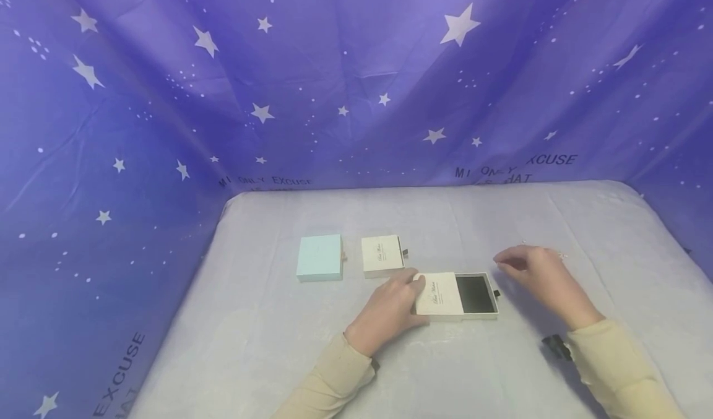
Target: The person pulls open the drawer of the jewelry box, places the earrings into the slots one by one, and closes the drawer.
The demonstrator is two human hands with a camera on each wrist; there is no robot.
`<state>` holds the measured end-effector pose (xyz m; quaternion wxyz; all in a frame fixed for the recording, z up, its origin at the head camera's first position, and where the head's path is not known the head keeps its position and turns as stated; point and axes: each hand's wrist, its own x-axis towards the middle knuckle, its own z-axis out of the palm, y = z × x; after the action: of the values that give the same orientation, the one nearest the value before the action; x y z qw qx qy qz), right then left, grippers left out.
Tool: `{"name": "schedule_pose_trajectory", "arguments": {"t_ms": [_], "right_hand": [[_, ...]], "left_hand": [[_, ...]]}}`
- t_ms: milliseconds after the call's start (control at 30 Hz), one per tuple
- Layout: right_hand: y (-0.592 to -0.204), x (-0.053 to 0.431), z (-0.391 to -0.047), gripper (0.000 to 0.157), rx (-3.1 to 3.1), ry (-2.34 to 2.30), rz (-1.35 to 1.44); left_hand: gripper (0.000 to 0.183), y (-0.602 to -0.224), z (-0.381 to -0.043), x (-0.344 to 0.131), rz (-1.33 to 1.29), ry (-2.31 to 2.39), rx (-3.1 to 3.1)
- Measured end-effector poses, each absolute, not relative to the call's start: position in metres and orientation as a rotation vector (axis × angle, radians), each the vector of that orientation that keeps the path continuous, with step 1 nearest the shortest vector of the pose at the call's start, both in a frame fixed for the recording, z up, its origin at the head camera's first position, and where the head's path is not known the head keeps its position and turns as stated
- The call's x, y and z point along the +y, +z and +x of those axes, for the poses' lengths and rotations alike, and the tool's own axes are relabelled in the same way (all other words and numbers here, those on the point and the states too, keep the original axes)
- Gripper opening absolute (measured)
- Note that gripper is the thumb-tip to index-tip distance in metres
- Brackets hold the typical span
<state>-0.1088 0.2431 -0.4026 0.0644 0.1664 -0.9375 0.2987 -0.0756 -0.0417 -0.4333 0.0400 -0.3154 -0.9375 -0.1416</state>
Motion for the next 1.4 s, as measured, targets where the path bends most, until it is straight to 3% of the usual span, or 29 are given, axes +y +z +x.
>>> {"name": "schedule_pose_trajectory", "arguments": {"t_ms": [700, 1400], "right_hand": [[-0.413, 0.221, -0.101, 0.013, -2.901, 0.855, 0.73], [-0.42, 0.208, -0.1, 0.012, -2.959, 0.744, 0.779]], "left_hand": [[0.067, -0.434, -0.074, -0.041, -0.941, -0.464, -2.915], [0.069, -0.433, -0.076, -0.042, -0.945, -0.467, -2.902]]}}
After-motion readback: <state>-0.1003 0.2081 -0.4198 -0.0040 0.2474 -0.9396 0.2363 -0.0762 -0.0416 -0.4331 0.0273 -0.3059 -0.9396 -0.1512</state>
